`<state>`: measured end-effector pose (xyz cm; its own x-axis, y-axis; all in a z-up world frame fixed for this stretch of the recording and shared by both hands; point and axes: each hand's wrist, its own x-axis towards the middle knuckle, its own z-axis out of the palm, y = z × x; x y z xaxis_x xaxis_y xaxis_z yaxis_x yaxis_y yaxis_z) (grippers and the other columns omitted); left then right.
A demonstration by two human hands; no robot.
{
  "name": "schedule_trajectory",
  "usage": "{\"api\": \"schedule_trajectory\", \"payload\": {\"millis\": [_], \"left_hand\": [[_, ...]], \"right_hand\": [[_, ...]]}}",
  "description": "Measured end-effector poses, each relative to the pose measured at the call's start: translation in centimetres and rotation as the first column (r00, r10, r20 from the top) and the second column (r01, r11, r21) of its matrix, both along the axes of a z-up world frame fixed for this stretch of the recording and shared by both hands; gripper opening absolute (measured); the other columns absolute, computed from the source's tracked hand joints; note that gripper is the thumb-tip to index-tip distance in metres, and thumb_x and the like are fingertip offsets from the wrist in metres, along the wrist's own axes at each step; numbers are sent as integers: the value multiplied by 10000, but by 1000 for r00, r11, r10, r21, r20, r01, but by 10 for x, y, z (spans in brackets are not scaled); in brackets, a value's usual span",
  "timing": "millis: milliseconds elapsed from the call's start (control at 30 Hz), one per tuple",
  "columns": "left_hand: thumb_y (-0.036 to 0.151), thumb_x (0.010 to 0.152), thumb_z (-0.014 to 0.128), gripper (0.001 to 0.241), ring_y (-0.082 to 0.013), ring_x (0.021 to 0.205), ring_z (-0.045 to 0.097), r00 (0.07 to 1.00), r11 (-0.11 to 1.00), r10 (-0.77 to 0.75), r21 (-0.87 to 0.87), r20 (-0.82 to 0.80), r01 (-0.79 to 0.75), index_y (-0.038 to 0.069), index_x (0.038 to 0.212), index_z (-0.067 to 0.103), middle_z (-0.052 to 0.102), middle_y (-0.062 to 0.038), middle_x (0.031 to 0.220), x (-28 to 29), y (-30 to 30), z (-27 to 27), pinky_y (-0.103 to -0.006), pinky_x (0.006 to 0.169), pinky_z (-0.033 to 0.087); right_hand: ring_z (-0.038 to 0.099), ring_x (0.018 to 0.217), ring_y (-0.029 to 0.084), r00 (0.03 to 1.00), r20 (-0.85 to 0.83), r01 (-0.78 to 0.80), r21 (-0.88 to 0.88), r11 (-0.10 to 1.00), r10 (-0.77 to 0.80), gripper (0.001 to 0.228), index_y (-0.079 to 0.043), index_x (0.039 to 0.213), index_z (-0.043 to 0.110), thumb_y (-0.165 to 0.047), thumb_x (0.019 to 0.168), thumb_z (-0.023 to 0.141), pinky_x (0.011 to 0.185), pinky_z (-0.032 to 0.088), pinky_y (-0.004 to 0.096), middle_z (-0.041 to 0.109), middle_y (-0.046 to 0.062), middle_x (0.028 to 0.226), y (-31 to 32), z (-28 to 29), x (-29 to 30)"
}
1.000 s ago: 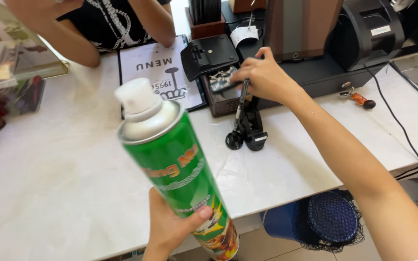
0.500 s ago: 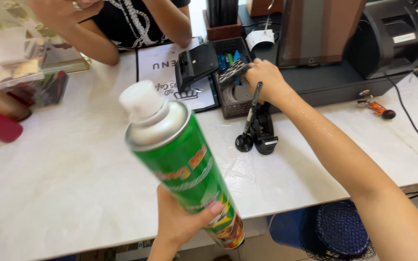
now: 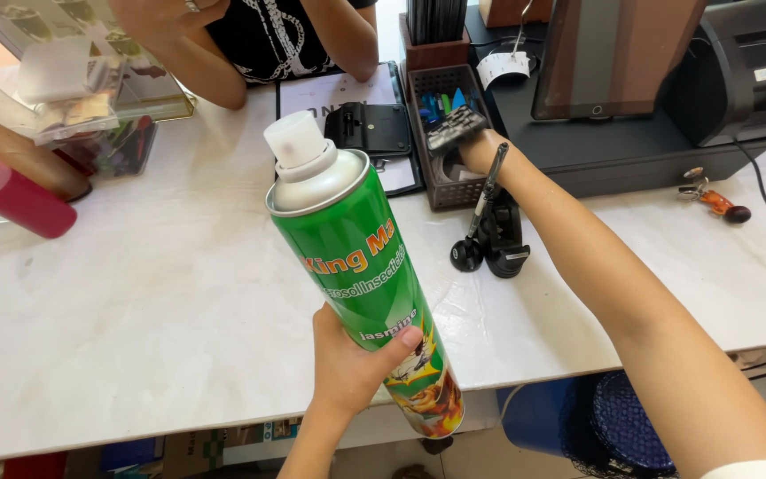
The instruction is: The recorder wipes the top of a chest freezer and prepares an insecticide spray can by cutting its nozzle.
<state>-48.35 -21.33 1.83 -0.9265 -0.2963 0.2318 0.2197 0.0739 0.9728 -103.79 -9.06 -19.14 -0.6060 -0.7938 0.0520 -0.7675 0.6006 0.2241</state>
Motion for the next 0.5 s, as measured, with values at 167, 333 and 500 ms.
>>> {"api": "schedule_trajectory", "payload": {"millis": [167, 333, 500], "left_hand": [[261, 749, 861, 458, -171, 889, 749, 999, 1000, 20, 8, -35, -19, -16, 1069, 688, 793, -106, 970, 2, 4, 3, -329, 824, 614], [275, 744, 873, 563, -173, 948, 759, 998, 1000, -11, -8, -67, 11, -15, 1167, 641, 793, -107, 1035, 0, 15, 15, -331, 872, 617], [294, 720, 880, 667, -187, 990, 776, 995, 996, -80, -55, -67, 76, -10, 1244, 602, 792, -116, 1083, 2, 22, 24, -332, 886, 629]], "right_hand": [[633, 1186, 305, 990, 77, 125, -89, 988, -119, 461, -179, 1251, 706, -385, 841, 752, 958, 545, 434, 677, 96, 1291, -17, 114, 110], [593, 1230, 326, 958, 100, 278, -98, 955, -269, 640, -207, 1268, 711, -512, 722, 846, 963, 512, 445, 656, 87, 1325, -16, 104, 98], [677, 1222, 314, 958, 179, 256, -178, 950, -225, 570, -204, 1310, 755, -377, 768, 789, 957, 573, 424, 721, 106, 1345, -5, 43, 12]]}}
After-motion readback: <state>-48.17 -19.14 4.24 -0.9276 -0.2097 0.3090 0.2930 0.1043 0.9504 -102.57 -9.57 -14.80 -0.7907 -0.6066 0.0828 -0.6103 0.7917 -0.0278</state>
